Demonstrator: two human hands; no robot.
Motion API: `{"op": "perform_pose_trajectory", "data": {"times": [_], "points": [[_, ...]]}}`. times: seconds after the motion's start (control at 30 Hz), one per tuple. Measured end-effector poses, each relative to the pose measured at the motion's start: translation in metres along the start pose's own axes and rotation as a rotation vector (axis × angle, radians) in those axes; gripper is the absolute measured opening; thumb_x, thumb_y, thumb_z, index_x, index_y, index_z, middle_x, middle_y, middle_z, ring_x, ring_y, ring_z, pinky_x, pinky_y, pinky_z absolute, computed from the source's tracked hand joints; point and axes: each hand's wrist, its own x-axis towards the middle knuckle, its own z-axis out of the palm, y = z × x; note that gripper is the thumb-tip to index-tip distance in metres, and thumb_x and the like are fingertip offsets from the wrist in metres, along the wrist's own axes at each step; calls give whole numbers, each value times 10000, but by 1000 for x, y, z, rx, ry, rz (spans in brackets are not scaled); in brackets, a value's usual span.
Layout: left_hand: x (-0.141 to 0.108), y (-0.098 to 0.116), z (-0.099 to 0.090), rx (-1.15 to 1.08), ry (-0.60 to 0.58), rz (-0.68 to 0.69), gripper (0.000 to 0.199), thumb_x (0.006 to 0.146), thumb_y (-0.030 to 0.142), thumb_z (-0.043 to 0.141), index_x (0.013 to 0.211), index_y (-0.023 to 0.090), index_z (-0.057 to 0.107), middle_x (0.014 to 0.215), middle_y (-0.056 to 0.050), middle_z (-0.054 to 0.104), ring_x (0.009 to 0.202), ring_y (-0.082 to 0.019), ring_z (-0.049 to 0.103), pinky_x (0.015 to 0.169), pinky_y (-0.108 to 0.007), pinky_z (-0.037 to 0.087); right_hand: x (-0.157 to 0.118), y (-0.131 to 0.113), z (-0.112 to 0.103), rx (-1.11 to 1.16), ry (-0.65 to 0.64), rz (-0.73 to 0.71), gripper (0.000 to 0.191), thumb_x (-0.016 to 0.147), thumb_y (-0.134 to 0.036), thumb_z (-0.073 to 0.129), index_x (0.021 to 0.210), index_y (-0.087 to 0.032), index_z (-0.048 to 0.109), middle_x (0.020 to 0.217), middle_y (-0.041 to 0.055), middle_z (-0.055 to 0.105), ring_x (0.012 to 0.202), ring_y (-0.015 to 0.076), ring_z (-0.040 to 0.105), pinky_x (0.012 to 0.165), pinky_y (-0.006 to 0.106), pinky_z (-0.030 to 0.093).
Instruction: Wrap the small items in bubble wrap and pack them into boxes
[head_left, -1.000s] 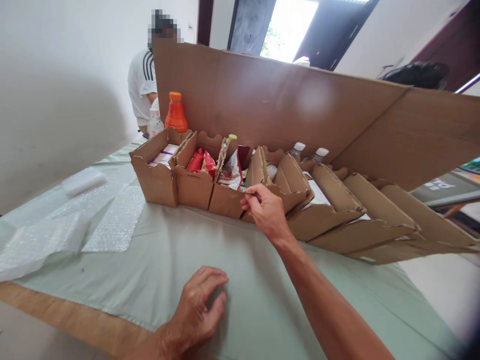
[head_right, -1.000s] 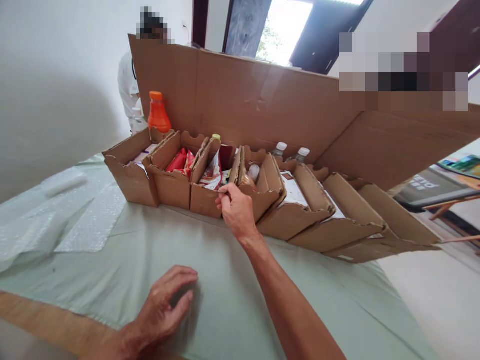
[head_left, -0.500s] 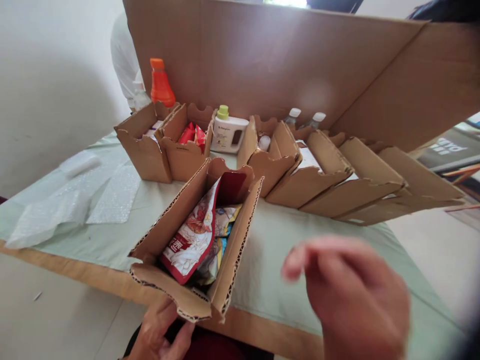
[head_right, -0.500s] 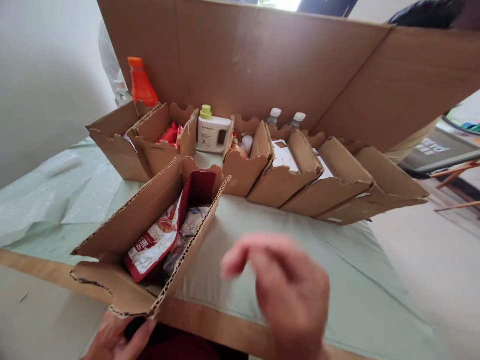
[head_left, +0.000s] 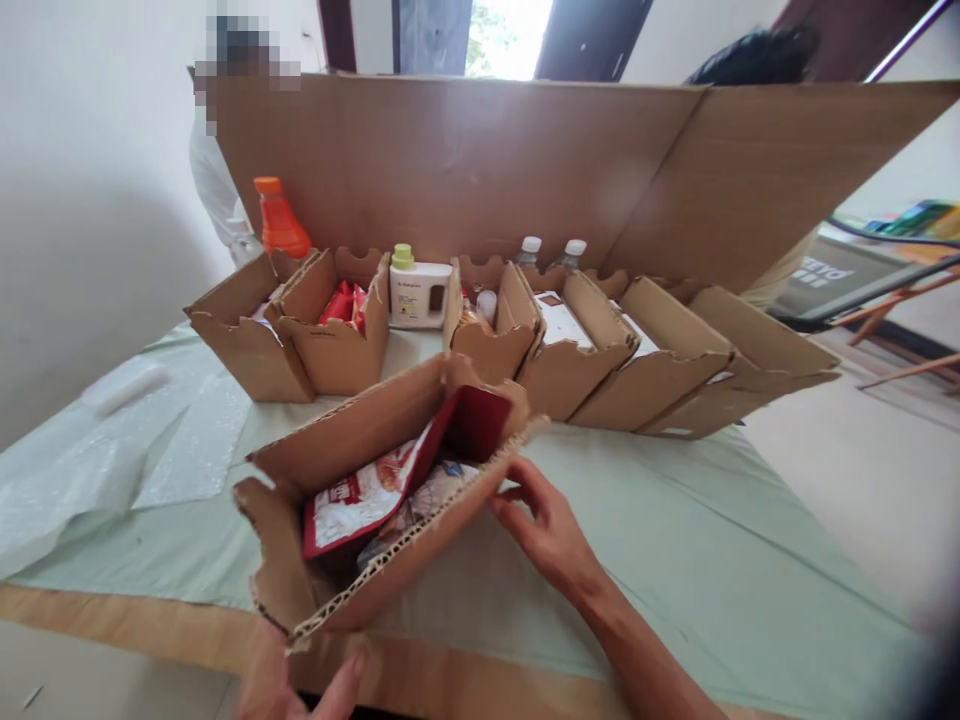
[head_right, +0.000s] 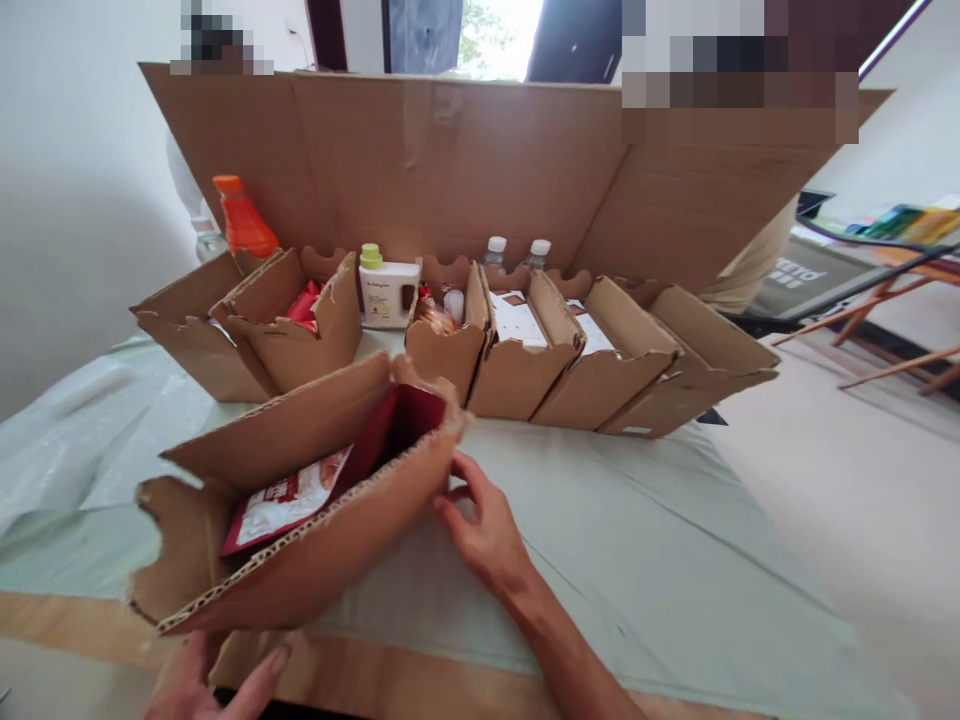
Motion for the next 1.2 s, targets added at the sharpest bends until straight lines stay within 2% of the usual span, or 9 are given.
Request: {"op": "perform_pose_trajectory", "data": {"times": [0.1, 0.17, 0.33, 0.43, 0.57, 0.77, 0.9, 1.07, 1.2], "points": [[42, 22, 25, -59, -137, 168, 617, 841, 348, 670, 1427, 257, 500, 1341, -121, 636, 1260, -386, 606, 1041, -540, 545, -38, 17, -34, -41, 170, 60, 421, 884, -382, 672, 1275, -229, 643, 1212, 107, 727, 923, 237, 730, 841, 382, 611], [76, 42, 49, -117, -279, 298, 491, 872, 297, 598, 1352, 208, 542, 1276, -148, 641, 1198, -351, 628, 1017, -524, 547, -50, 25, -52, -37, 303, 110, 439, 873, -429, 700, 1258, -231, 631, 1212, 114, 721, 947, 246, 731, 861, 387, 608], [139, 86, 105, -247, -441, 353, 513, 850, 177, 515, 1362, 176, 485, 1297, -158, 584, 1166, -280, 595, 967, -452, 545, -44, 36, -79, -38, 482, 172, 531, 821, -507, 742, 1241, -213, 605, 1248, 125, 691, 1027, 251, 709, 915, 383, 589], [142, 87, 120, -286, -440, 306, 453, 867, 171, 506, 1320, 188, 501, 1238, -131, 604, 1057, -240, 615, 908, -401, 545, -36, 46, -87, -129, 525, 172, 496, 813, -548, 720, 1151, -196, 631, 1115, 115, 726, 942, 242, 710, 825, 356, 597], [129, 73, 123, -258, -410, 275, 290, 914, 202, 515, 1201, 189, 546, 1104, -97, 638, 974, -223, 624, 876, -369, 526, -34, 58, -92, -273, 450, 206, 394, 864, -557, 640, 1018, -195, 670, 870, 69, 740, 770, 214, 685, 693, 310, 564], [133, 75, 125, -210, -339, 331, 94, 956, 190, 510, 1008, 210, 585, 929, -37, 616, 815, -176, 600, 732, -277, 513, -34, 56, -93, -398, 457, 200, 324, 891, -525, 620, 912, -208, 679, 782, 34, 732, 685, 186, 661, 631, 265, 532], [136, 77, 126, -209, -342, 336, 225, 945, 147, 501, 1140, 214, 591, 993, -48, 645, 847, -169, 639, 724, -258, 529, -31, 54, -95, -456, 464, 194, 319, 890, -522, 609, 885, -212, 688, 776, 32, 737, 663, 185, 660, 605, 259, 529], [138, 73, 129, -234, -394, 330, 420, 943, 132, 474, 1355, 203, 516, 1171, -103, 667, 968, -194, 674, 855, -330, 568, -32, 62, -98, -540, 436, 241, 420, 879, -594, 582, 962, -200, 701, 788, 57, 738, 677, 219, 677, 571, 295, 538], [134, 70, 127, -46, -397, 394, 592, 901, 202, 528, 1475, 119, 413, 1361, -204, 613, 1251, -325, 594, 1063, -523, 494, -45, 79, -97, -806, 383, 155, 580, 906, -636, 484, 1104, -137, 703, 1152, 204, 730, 972, 349, 711, 624, 405, 580]]}}
